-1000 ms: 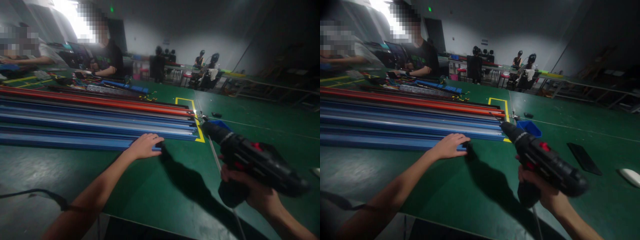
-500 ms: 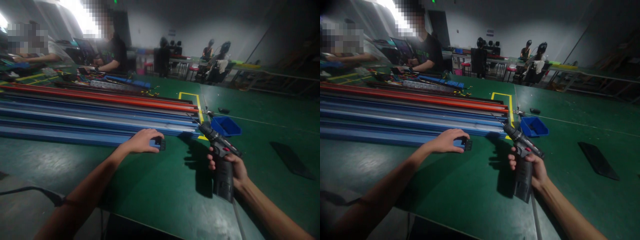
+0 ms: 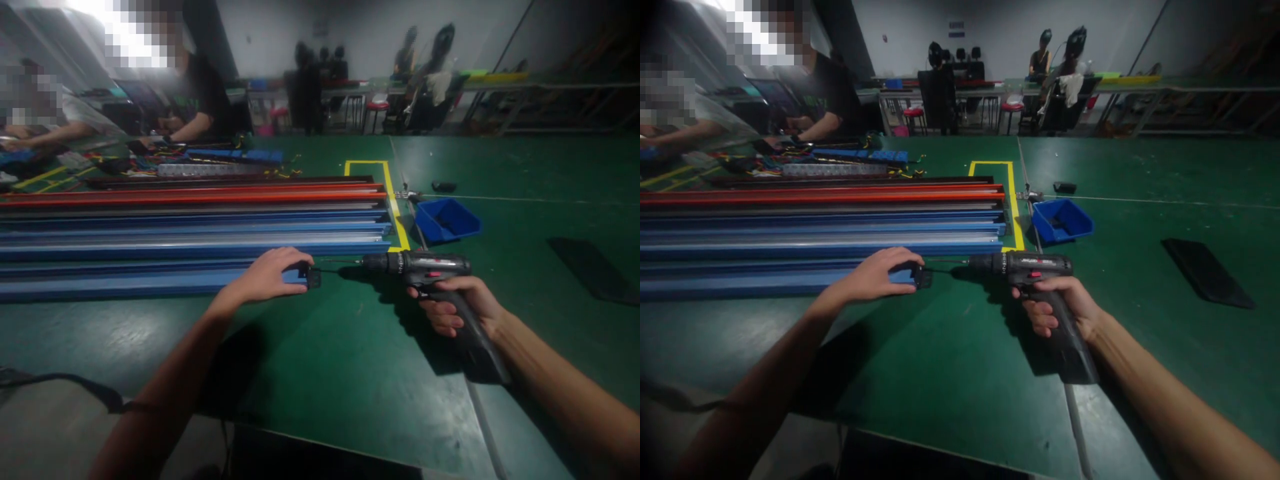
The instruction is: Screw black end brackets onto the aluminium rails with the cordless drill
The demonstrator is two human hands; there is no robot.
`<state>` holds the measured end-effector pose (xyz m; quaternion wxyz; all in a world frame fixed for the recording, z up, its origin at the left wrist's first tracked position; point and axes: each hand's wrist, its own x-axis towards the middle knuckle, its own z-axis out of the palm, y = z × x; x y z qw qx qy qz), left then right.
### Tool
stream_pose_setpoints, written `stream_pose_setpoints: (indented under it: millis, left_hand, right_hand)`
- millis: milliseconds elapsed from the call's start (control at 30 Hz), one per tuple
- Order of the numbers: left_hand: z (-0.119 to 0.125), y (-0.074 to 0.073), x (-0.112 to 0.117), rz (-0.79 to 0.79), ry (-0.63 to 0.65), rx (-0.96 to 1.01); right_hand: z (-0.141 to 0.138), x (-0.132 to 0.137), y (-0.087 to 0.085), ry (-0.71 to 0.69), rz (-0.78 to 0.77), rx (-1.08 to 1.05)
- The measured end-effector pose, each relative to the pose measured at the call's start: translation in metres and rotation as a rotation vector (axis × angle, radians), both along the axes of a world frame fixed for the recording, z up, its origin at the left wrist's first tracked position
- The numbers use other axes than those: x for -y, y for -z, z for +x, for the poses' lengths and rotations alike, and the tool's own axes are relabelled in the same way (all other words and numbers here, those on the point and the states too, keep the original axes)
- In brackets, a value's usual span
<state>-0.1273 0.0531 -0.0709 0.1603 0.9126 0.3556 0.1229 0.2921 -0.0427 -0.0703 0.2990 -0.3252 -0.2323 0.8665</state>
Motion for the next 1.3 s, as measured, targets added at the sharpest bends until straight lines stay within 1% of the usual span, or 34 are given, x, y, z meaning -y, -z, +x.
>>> stream_pose_setpoints:
  millis: [167, 333, 600, 833, 967, 1300]
  left_hand:
    - [0.001, -0.002, 0.001, 0.004, -0.019, -0.014]
    - [0.0, 0.0, -0.001, 0.023, -0.014, -0.008]
    - [0.002, 0.0, 0.001, 0.032, 0.004, 0.006]
    - [0.003, -0.002, 0.001, 0.037, 0.043, 0.023]
    - [0.003, -0.003, 0.001, 0.035, 0.047, 0.036]
    - [0.002, -0.001, 0.0, 0.043, 0.049, 0.034]
  right_hand:
    - [-0.001, 0.003, 0.003, -0.068, -0.054, -0.029]
    - [-0.001, 0.001, 0.007, -0.099, -0.074, -0.027]
    - [-0.003, 0.0, 0.006, -0.079, -0.11, -0.005]
    - [-0.008, 0.004, 0.002, -0.093, -0.076, -0.015]
    - [-0.008, 0.005, 0.003, -0.108, -0.071, -0.043]
    - [-0.011, 0.004, 0.004, -0.11, -0.075, -0.018]
